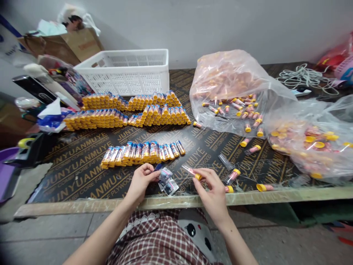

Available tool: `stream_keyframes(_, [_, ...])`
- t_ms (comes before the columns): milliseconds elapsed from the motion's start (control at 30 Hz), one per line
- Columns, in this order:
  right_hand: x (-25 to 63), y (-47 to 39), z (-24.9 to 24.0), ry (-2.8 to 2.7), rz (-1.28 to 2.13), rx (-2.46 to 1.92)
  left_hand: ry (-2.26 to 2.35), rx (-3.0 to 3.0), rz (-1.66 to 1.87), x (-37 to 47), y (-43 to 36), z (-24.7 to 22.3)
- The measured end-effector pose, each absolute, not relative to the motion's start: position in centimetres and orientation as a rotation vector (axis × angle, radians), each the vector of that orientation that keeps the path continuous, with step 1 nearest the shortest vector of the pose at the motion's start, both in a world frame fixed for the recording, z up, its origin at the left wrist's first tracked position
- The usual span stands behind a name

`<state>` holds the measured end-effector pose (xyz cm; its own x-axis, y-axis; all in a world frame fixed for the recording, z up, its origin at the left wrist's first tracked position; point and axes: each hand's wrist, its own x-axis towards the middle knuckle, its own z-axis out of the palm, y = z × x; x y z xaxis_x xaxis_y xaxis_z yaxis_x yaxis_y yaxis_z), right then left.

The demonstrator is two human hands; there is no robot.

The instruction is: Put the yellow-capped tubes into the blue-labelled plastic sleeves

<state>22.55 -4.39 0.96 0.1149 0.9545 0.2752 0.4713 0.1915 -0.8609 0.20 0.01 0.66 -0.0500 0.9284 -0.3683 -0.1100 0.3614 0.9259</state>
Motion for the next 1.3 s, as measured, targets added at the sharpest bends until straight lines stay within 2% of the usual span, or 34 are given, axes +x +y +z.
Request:
stream_keyframes(100, [21.2,-5.4,1.2,-1.487,0.694,-1.360,1.225,0.602,1.011,0.5,0.0,1.3])
stream_keyframes(233, [20.5,-6.0,1.2,-1.508,0.657,-1.345,1.237,0.644,0.976,0.4,-0.3,1.0])
stream_keyframes(467, [20.4,-5.7,0.9,-1.605,0.744,-1.366,1.518,1.533,0.775,0.1,-0.6,-0.1])
stream_keyframes(600, [19.5,-5.9,0.5,-1.729,0.868,-1.284,1.611,1.648,0.772,0.2,-0.9,-0.2])
stream_keyframes(700, [19.1,-6.1,0.1,-1.776,0.919,-1.250,1.603,1.451,0.954,0.1,-0.8,-0.1])
stream_keyframes(833, [19.0,-6.1,0.1,-1.776,0.907,-1.253,1.435,0.845,1.208,-0.7,-0.2,0.3])
stream_keyframes(1033, [19.0,-6.0,0.4,-1.531,0.789,-1.300,1.211,0.385,1.101,-1.0,0.1,1.1])
stream_keyframes(1300, [18.5,-6.5,0.7,-1.542,0.659,-1.265,1.201,0.287,1.121,-0.3,-0.1,1.2])
